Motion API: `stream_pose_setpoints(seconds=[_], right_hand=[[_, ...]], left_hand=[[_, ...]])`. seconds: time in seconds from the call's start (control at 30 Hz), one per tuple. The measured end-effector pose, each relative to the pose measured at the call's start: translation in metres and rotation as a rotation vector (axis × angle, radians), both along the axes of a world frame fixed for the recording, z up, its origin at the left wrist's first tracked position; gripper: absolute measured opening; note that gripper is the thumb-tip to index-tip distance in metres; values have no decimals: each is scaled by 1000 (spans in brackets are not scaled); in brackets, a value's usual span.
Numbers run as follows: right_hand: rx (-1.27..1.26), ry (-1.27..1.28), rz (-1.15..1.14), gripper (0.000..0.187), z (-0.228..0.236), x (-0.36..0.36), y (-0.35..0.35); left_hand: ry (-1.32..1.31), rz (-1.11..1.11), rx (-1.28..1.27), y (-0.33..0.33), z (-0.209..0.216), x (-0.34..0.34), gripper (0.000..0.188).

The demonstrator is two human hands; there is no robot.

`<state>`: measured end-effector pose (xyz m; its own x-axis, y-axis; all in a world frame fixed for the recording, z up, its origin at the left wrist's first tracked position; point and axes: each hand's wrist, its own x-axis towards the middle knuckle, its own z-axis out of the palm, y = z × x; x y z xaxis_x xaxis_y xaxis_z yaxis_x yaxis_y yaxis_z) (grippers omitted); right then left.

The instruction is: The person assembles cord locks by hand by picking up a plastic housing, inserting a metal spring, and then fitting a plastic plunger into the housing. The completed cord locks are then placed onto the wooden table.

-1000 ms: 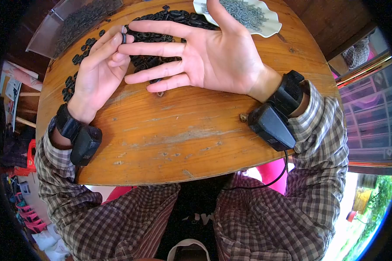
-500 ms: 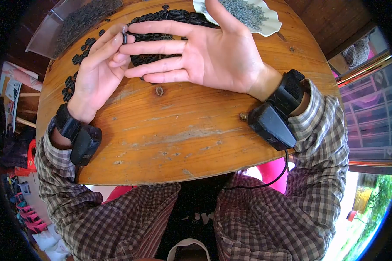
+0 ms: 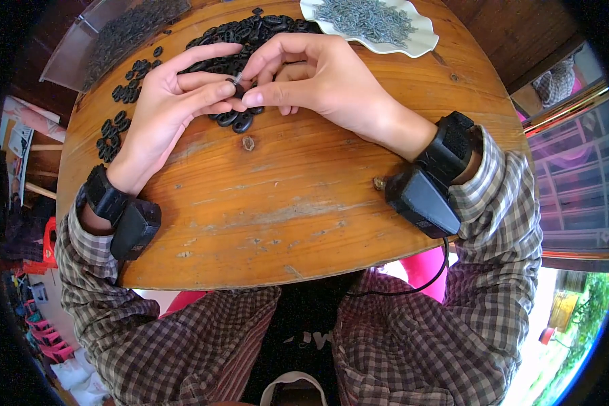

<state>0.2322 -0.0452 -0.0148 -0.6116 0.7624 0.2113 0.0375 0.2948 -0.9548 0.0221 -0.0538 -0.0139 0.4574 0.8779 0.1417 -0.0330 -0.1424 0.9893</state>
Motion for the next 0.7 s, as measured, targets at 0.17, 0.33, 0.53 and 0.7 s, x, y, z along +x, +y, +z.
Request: stream_pose_setpoints(seconds=[0.17, 0.33, 0.53, 0.7], right_hand=[[102, 17, -37, 14, -5, -1, 2], [112, 69, -5, 12, -7, -2, 2], [85, 59, -39, 8, -3, 0, 0], [-144, 196, -208, 8, -3, 6, 3]], left_hand=[[14, -36, -5, -2, -1, 2, 42], [1, -62, -29, -5, -3, 5, 42], [-84, -113, -33, -5, -1, 7, 39], [-125, -107, -5, -5, 2, 8, 48]])
